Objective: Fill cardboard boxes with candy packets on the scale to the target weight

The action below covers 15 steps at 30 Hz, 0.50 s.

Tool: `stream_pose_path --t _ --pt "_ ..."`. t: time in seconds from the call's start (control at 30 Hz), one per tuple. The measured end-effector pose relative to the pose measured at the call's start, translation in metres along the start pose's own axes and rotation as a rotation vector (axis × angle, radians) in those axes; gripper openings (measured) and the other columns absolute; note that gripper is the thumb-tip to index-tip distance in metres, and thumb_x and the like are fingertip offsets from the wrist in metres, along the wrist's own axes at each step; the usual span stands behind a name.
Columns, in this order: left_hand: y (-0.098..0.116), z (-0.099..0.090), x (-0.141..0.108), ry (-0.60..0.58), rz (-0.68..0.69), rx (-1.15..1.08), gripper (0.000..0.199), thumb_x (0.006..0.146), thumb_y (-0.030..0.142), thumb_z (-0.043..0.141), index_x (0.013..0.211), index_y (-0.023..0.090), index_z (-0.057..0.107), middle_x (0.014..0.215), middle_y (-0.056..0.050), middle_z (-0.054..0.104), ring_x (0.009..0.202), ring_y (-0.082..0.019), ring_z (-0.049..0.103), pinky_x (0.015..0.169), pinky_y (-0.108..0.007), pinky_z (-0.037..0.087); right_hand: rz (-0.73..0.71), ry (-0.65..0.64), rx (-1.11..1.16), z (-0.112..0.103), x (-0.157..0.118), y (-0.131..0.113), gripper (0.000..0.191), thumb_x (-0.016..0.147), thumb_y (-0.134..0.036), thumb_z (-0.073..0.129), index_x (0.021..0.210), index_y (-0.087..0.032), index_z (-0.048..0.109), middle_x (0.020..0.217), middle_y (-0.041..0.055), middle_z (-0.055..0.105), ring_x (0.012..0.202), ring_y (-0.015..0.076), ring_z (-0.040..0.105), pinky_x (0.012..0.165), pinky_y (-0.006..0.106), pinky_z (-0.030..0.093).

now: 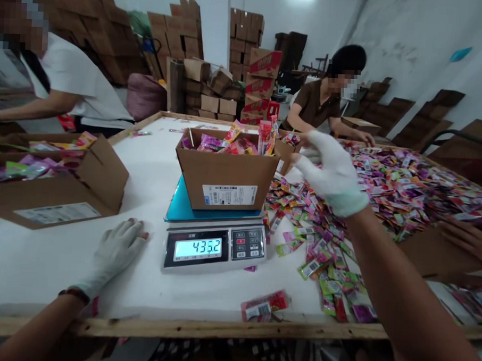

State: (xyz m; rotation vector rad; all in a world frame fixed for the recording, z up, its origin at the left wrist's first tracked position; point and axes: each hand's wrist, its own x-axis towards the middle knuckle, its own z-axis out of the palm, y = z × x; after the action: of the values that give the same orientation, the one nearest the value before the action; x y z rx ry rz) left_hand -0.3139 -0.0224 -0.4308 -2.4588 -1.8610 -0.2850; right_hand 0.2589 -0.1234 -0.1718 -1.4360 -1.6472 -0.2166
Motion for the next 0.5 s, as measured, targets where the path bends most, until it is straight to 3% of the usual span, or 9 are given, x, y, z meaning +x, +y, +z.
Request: stream_pose_path --t 0.13,0.2,0.27,0.37,0.5 --pt "-0.002 -0.002 0.000 0.014 -0.024 0.010 0.059 0.110 0.041 0.035 0.147 0.012 0.070 0.164 -0.023 0.062 0.159 -0.039 0.054 0.125 -0.058 0.049 -0.164 -0.441 -0.072 0.040 0.092 -0.094 0.065 0.092 -0.059 0.081 0.145 -0.021 0.075 0.134 0.0127 0.081 0.115 0.0328 0.079 0.106 0.048 0.065" --pt "-0.002 -0.002 0.001 0.019 -0.027 0.012 0.057 0.110 0.040 0.036 0.146 0.014 0.071 0.164 -0.021 0.063 0.158 -0.037 0.055 0.126 -0.056 0.049 -0.186 -0.653 -0.173 0.069 0.116 -0.116 0.069 0.088 -0.055 0.086 0.147 -0.020 0.075 0.140 0.0137 0.080 0.122 0.0346 0.077 0.110 0.047 0.062" --pt "-0.003 -0.001 0.002 0.023 -0.038 0.011 0.056 0.110 0.039 0.037 0.147 0.015 0.071 0.165 -0.019 0.063 0.159 -0.035 0.055 0.126 -0.055 0.049 -0.191 -0.800 -0.244 0.094 0.127 -0.125 0.058 0.085 -0.048 0.090 0.135 -0.019 0.081 0.136 0.0143 0.082 0.118 0.0346 0.077 0.107 0.044 0.061" --pt "-0.003 0.000 0.002 0.029 -0.063 0.001 0.054 0.110 0.038 0.038 0.147 0.015 0.072 0.165 -0.019 0.062 0.160 -0.035 0.054 0.127 -0.054 0.048 -0.213 -0.841 -0.249 0.109 0.132 -0.124 0.036 0.084 -0.043 0.090 0.108 -0.017 0.085 0.116 0.0124 0.085 0.107 0.0307 0.075 0.098 0.040 0.060" --pt "-0.002 -0.001 0.001 0.041 -0.052 -0.022 0.054 0.110 0.039 0.039 0.145 0.015 0.073 0.164 -0.020 0.063 0.157 -0.037 0.056 0.127 -0.055 0.048 -0.218 -0.692 -0.161 0.084 0.144 -0.115 0.036 0.095 -0.048 0.075 0.105 -0.014 0.081 0.100 0.0069 0.079 0.095 0.0236 0.069 0.088 0.035 0.056"
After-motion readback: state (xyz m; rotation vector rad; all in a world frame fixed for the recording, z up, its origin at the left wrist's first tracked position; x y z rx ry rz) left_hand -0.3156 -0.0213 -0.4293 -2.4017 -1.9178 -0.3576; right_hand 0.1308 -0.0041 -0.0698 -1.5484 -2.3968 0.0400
